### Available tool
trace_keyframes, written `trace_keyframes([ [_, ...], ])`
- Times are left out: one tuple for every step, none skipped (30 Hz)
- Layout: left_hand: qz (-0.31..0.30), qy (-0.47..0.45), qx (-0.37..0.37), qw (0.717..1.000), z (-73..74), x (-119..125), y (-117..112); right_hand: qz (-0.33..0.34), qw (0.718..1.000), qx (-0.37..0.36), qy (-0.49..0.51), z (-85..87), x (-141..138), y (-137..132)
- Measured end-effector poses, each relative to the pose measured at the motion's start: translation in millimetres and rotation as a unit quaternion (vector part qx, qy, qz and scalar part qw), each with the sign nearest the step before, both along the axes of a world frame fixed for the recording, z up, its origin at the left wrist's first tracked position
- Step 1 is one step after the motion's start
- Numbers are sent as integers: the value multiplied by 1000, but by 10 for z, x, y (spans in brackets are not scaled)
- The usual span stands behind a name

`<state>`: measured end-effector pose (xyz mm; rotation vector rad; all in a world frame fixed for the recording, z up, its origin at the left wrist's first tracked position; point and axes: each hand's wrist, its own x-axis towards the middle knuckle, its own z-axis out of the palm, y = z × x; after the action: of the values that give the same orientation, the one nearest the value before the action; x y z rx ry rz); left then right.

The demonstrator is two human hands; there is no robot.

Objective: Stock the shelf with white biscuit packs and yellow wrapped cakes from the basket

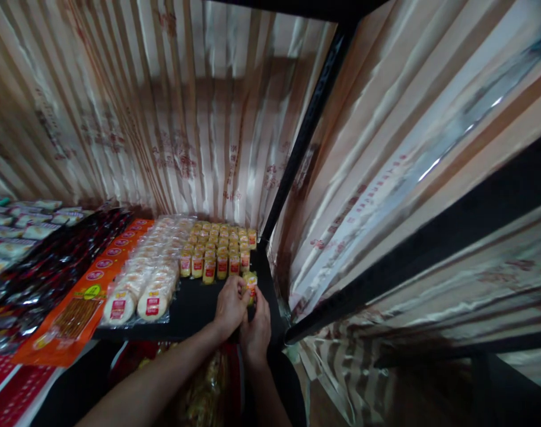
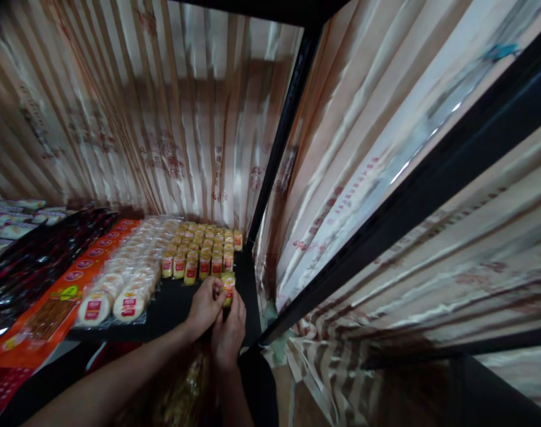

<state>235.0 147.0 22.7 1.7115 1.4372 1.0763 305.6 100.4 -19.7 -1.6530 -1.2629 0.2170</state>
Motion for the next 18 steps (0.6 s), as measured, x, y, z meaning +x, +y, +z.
trace_keyframes([
  [-8, 8, 4, 1000, 13, 72, 80, -14, 1000, 10, -3, -4, 51, 92],
  [-17, 18, 9, 1000, 27, 137, 158, -26, 999, 20, -3, -15, 101, 186],
  [-27, 29, 13, 999, 42, 194, 235, -36, 999, 29, -1, -30, 149, 281],
  [-38, 41, 15, 998, 58, 242, 310, -44, 998, 37, 2, -49, 195, 375],
  [-50, 54, 17, 997, 76, 283, 384, -51, 998, 44, 5, -69, 238, 468],
  [-60, 70, 19, 996, 96, 318, 455, -56, 997, 49, 8, -88, 278, 557],
  [-66, 88, 21, 994, 117, 347, 524, -60, 997, 54, 11, -103, 314, 643],
  [-69, 109, 27, 991, 138, 371, 591, -63, 996, 56, 14, -114, 346, 723],
  [-70, 133, 40, 988, 159, 392, 655, -64, 996, 56, 16, -121, 373, 797],
  [-69, 158, 57, 983, 178, 410, 716, -64, 996, 55, 17, -123, 396, 865],
  [-70, 185, 78, 977, 194, 423, 774, -65, 996, 55, 19, -123, 415, 927],
  [-74, 210, 100, 970, 206, 433, 828, -64, 996, 56, 21, -120, 430, 985],
  [-79, 232, 119, 962, 211, 439, 877, -63, 996, 57, 23, -118, 443, 1040],
  [-83, 251, 133, 955, 212, 441, 921, -62, 996, 57, 24, -117, 453, 1092],
  [-85, 266, 139, 950, 207, 439, 961, -62, 996, 53, 27, -117, 463, 1143],
  [-85, 278, 139, 947, 198, 435, 997, -61, 997, 44, 30, -119, 471, 1194],
  [-85, 288, 138, 944, 187, 427, 1028, -60, 997, 31, 33, -123, 480, 1243],
  [-83, 296, 138, 941, 174, 418, 1056, -60, 997, 17, 35, -128, 490, 1292],
])
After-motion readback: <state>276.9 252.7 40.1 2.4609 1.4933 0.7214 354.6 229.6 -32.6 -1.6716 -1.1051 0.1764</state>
